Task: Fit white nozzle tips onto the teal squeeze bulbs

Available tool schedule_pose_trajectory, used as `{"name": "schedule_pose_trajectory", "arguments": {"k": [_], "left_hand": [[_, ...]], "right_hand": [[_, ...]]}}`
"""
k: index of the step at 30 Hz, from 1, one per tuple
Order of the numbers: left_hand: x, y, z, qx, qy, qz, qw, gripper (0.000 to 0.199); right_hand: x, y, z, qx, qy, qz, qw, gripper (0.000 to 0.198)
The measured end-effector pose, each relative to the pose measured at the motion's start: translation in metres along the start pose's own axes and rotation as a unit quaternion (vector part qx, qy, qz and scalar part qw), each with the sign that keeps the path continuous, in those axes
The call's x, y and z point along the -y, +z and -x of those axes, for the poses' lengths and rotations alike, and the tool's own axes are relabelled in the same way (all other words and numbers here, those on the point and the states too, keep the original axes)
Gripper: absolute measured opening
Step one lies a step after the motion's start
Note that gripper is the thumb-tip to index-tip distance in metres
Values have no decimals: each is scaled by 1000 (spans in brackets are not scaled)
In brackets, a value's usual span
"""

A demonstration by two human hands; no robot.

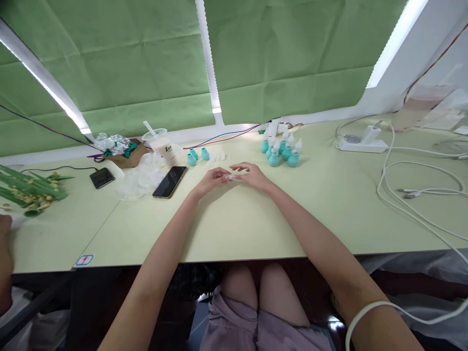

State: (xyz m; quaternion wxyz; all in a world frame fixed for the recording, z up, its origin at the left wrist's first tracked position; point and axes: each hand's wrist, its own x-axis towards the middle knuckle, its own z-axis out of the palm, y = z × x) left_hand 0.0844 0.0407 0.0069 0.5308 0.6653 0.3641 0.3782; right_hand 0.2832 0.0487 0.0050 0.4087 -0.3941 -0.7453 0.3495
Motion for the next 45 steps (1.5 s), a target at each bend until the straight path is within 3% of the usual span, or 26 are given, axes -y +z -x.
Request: {"name": "schedule_pose_trajectory", "arguments": {"k": [5,12,20,27,35,45], "left_hand": [[0,6,-2,-11,19,-22,1000,36],[-1,10,-5,-38,56,-36,997,29],[1,3,-4,-57,72,-110,990,17],[-1,5,-6,-26,74,-64,995,17],[0,7,-5,-56,74,-75,993,16],[1,7,-3,-62,62,-115,990,17]], "right_hand": [[-2,4,3,78,94,-163,979,48],[6,1,5,114,111,-233,959,47],[4,5,4,93,126,-252,955,45],[2,5,2,26,143,-259,955,38],[-2,4,3,54,164,-262,950,39],[-3,9,-1,-2,147,-244,959,38]]}}
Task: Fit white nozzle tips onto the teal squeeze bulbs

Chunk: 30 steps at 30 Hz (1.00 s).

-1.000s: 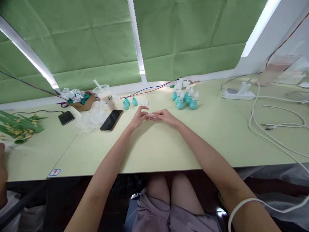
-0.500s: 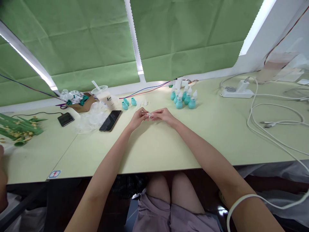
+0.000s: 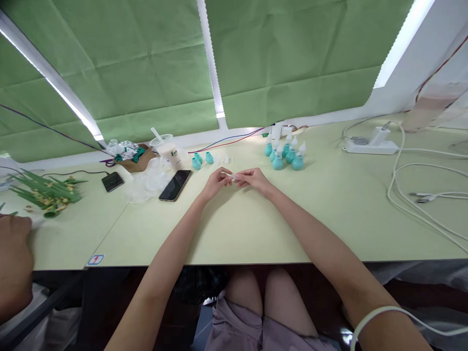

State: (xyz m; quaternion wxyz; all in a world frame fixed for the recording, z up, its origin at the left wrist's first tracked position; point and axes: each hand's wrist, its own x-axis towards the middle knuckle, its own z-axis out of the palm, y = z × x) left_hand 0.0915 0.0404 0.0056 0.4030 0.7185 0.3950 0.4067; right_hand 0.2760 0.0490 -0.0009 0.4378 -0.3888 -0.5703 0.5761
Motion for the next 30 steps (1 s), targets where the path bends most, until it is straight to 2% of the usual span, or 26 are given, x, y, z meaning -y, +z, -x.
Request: {"name": "schedule_pose_trajectory", "arguments": {"k": [2,4,6,8,10,13,15,18,21,24,27,30], "left_hand": [[0,-4,-1,-32,3,-9,999,19],[3,-13,-4,-126,-2,-39,991,17],[10,-26,-7,-265,-37,-98,959,14],[17,-44,-11,-368,-110,-171,907,21],[24,-62,-16,-395,-192,-243,865,32],[31,-81,-24,-389,-283,-323,815,47],[35,-87,-30,-390,-313,-350,792,51],[39,-87,-39,-392,-313,-380,777,46],[40,-85,-46,-400,-285,-405,771,36],[36,-85,-45,-410,-236,-394,788,26],[28,-80,-37,-375,-157,-360,840,22],[16,-61,-23,-275,-63,-313,907,23]], "right_hand": [[0,0,-1,-5,-16,-2,1000,37],[-1,0,-2,-2,-27,2,1000,36],[-1,0,-2,8,-27,3,1000,35],[-2,1,-1,23,-18,-8,1000,34],[-2,3,0,35,-10,-27,999,35],[-3,5,0,43,-6,-43,998,36],[-3,6,-1,47,-5,-46,998,38],[-5,7,-5,44,-17,-56,997,39],[-7,5,-9,25,-41,-68,997,43],[-8,1,-11,12,-48,-58,997,42],[-8,-3,-11,-2,-42,-58,997,43],[-8,-6,-13,-30,-52,-71,996,44]]}}
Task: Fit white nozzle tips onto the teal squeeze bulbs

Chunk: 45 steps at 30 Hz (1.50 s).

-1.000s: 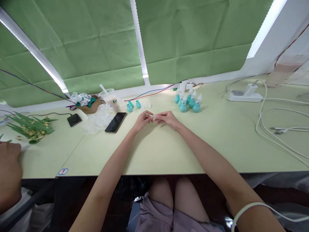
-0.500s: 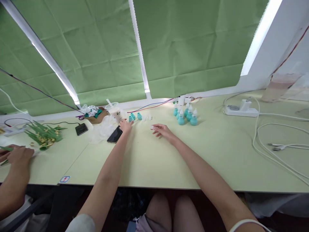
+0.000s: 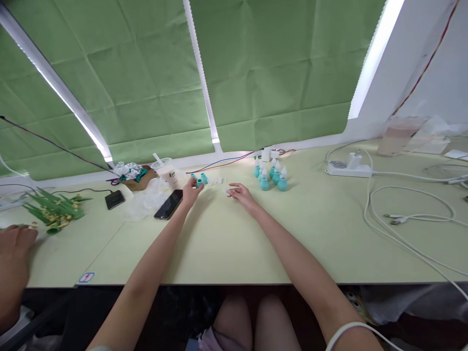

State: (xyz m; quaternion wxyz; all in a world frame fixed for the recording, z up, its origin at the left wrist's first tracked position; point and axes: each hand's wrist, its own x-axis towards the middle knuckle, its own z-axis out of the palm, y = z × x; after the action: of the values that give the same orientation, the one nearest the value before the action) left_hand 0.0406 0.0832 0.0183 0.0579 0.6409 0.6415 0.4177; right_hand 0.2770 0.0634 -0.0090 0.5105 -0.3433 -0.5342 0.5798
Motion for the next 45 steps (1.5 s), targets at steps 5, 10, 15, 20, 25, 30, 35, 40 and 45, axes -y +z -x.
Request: {"name": "schedule_pose_trajectory", "arguments": {"k": [5,10,15,20,25,30,35,40,45], "left_hand": [[-35,12,42,139,125,12,982,27],[-47,20,64,169,122,26,978,28],[-41,20,70,176,135,42,974,29],[-37,24,72,170,141,-3,975,27],[-36,25,73,165,144,-59,974,26],[-38,24,75,161,128,-108,973,26],[-43,21,78,179,119,-123,969,27],[-47,22,77,172,104,-104,974,26],[-47,25,76,156,108,-71,979,29]], "right_hand": [[-2,-6,-4,-28,-54,44,997,35],[0,-13,-3,5,-76,103,992,41],[-1,-13,-1,34,-94,182,978,31],[2,-12,2,44,-93,256,961,28],[8,-10,7,55,-108,305,945,23],[11,-6,9,57,-103,334,935,19],[9,-5,10,63,-86,334,937,20],[8,-3,12,36,-52,274,960,28],[12,2,15,19,-40,197,979,29]]}}
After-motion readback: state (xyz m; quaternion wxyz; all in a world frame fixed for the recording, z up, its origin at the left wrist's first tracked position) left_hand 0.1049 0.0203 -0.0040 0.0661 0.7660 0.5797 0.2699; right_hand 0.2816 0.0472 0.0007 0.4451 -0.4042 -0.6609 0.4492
